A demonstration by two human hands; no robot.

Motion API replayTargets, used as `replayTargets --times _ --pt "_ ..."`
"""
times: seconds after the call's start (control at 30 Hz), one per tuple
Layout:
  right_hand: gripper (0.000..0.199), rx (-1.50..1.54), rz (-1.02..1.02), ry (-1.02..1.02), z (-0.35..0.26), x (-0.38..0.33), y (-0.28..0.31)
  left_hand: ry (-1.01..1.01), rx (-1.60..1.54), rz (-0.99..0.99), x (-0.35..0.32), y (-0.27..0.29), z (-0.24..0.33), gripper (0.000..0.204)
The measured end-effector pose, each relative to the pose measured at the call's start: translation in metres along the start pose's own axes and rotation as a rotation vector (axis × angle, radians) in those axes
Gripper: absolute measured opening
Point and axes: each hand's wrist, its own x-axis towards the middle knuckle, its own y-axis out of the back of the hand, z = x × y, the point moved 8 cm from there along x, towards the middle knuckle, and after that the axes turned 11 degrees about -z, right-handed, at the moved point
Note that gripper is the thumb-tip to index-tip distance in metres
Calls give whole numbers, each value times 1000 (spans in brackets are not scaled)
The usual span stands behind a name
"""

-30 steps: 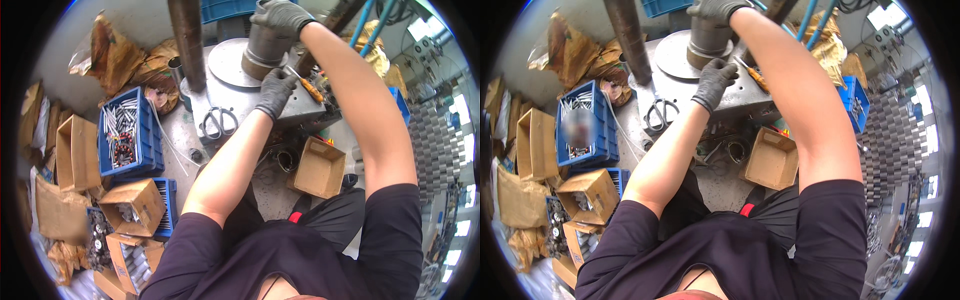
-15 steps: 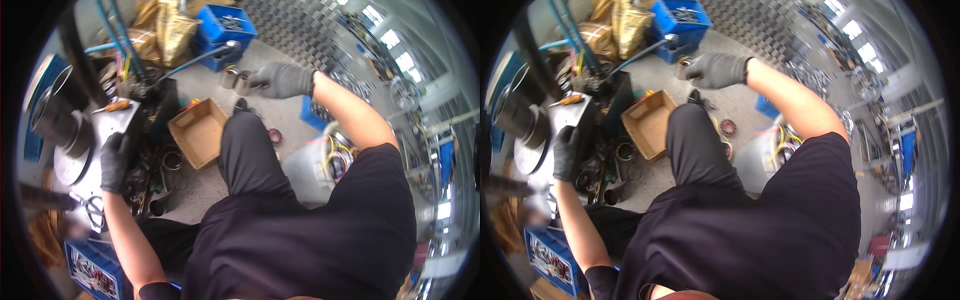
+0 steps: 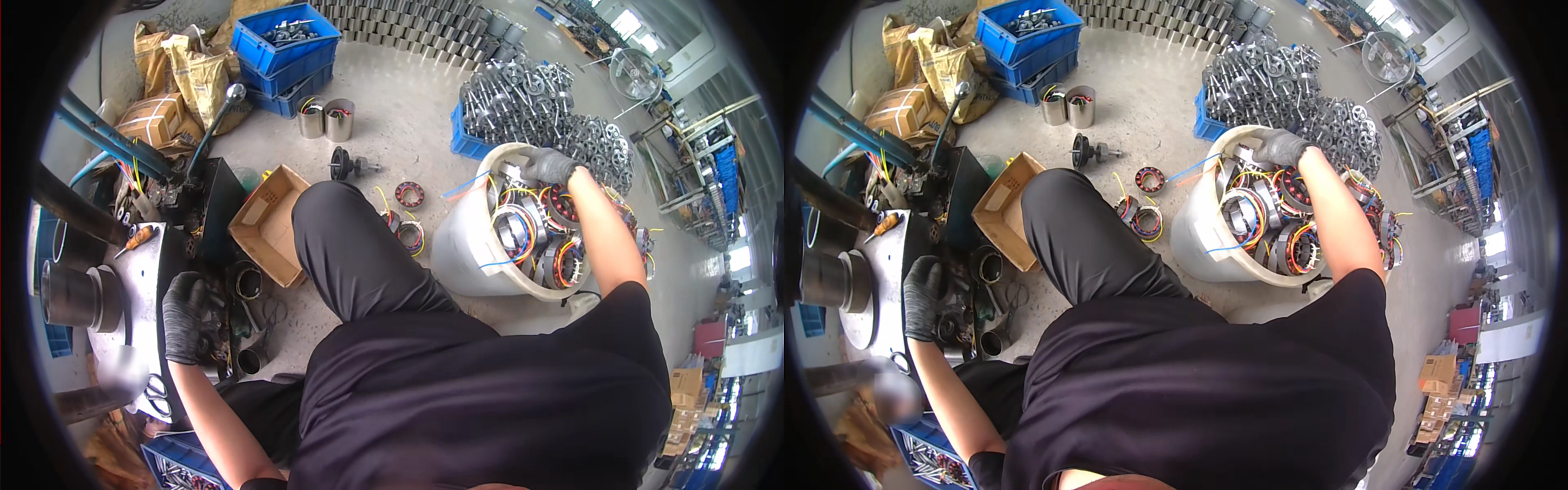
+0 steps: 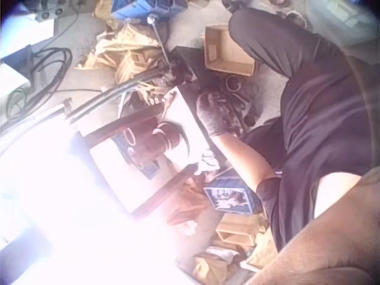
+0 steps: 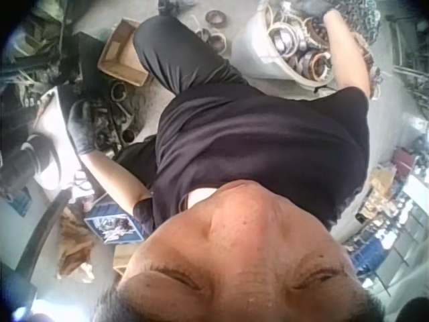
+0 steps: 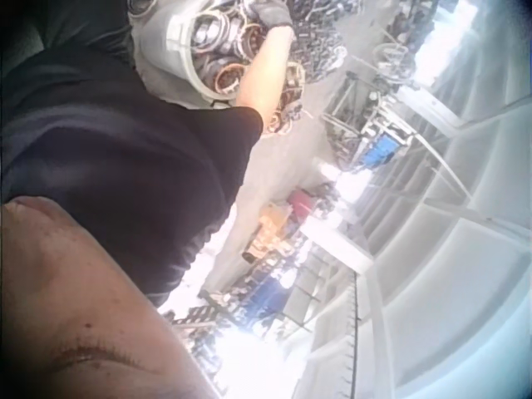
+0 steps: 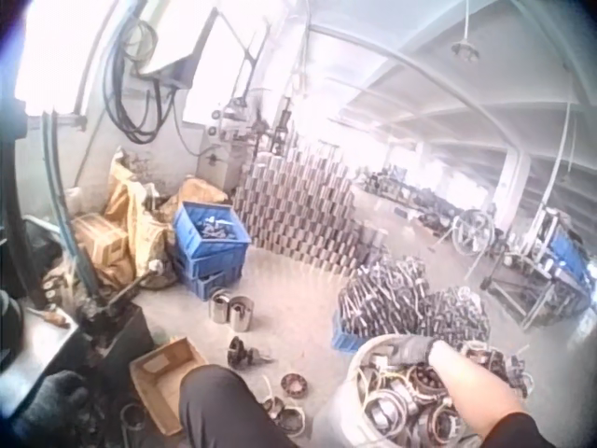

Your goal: The recorder is assembling an electric motor by inserting a copper winding stator into a metal housing using a manual hydraulic press.

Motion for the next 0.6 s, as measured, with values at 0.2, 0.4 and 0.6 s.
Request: replayTargets --times 0.2,0.4,0.6 --pt "68 -212 -156 155 -25 51 -27 27 -219 -16 -10 -13 -3 15" --pt "60 -388 -225 -9 19 86 -32 18 -123 -30 -2 -18 -37 17" --pt "35 -620 271 363 -190 53 30 59 -63 -11 -16 -9 -43 19"
